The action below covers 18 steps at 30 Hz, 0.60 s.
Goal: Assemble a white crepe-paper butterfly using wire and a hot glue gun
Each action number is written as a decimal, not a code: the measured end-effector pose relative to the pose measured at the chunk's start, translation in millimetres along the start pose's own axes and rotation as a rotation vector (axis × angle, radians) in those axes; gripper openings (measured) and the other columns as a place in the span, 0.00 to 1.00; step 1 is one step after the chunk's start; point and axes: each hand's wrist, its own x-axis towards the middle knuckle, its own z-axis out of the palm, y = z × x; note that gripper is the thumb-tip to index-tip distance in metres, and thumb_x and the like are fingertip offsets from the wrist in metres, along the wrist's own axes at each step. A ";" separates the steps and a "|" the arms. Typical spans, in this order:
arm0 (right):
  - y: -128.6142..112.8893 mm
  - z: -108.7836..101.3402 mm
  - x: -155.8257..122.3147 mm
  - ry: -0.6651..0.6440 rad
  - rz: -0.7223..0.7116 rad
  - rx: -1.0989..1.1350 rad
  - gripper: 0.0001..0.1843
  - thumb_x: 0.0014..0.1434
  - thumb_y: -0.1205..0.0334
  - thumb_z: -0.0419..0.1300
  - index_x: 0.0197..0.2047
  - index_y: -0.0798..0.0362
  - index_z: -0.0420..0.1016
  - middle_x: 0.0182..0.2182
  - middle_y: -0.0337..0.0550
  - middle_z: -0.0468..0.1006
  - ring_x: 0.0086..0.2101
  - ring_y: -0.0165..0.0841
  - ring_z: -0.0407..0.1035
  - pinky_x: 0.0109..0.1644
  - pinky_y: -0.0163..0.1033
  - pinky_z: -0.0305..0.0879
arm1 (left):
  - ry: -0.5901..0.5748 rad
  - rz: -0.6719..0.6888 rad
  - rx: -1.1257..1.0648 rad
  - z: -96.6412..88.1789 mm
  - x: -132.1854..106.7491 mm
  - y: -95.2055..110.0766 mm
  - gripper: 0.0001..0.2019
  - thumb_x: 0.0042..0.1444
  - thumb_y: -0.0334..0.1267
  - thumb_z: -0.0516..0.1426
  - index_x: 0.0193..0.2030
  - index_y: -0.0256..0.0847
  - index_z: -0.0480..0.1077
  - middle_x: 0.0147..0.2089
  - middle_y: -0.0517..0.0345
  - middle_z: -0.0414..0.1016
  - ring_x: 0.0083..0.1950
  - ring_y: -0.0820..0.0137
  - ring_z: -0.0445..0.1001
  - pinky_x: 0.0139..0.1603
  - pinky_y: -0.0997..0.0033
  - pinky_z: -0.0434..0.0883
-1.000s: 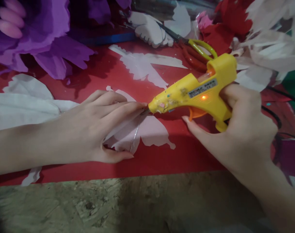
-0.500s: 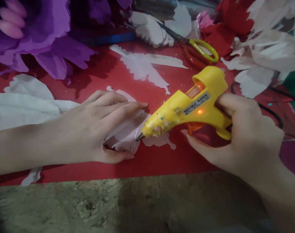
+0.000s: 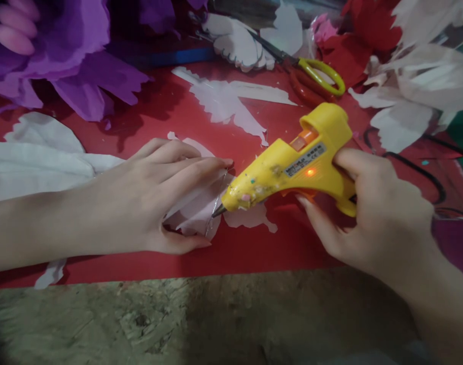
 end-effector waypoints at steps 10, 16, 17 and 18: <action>1.6 -0.9 2.7 0.005 -0.017 -0.036 0.37 0.47 0.29 0.46 0.32 0.58 0.68 0.19 0.43 0.60 0.18 0.23 0.46 0.20 0.32 0.41 | 0.021 0.013 0.014 1.2 0.2 -0.7 0.29 0.52 0.51 0.56 0.54 0.31 0.63 0.52 0.43 0.72 0.52 0.53 0.67 0.51 0.54 0.64; 4.8 0.2 -1.5 -0.022 -0.034 0.006 0.41 0.45 0.25 0.47 0.36 0.58 0.70 0.20 0.44 0.64 0.17 0.22 0.50 0.17 0.30 0.44 | 0.038 0.019 0.008 2.7 -0.6 -1.2 0.30 0.53 0.52 0.54 0.56 0.30 0.61 0.54 0.42 0.72 0.54 0.52 0.67 0.52 0.53 0.63; 4.1 0.2 -1.6 -0.028 -0.038 0.001 0.41 0.45 0.24 0.46 0.35 0.58 0.70 0.19 0.44 0.63 0.17 0.22 0.49 0.17 0.30 0.43 | 0.036 0.021 0.008 2.9 -0.5 -1.1 0.30 0.53 0.52 0.54 0.56 0.30 0.62 0.53 0.42 0.72 0.54 0.52 0.66 0.51 0.54 0.63; 3.0 0.1 -1.5 -0.029 -0.041 -0.010 0.41 0.46 0.24 0.46 0.34 0.58 0.70 0.19 0.44 0.63 0.17 0.22 0.49 0.17 0.30 0.43 | 0.037 0.022 0.009 3.0 -0.3 -1.1 0.30 0.53 0.52 0.54 0.56 0.30 0.62 0.53 0.42 0.72 0.54 0.52 0.67 0.51 0.54 0.64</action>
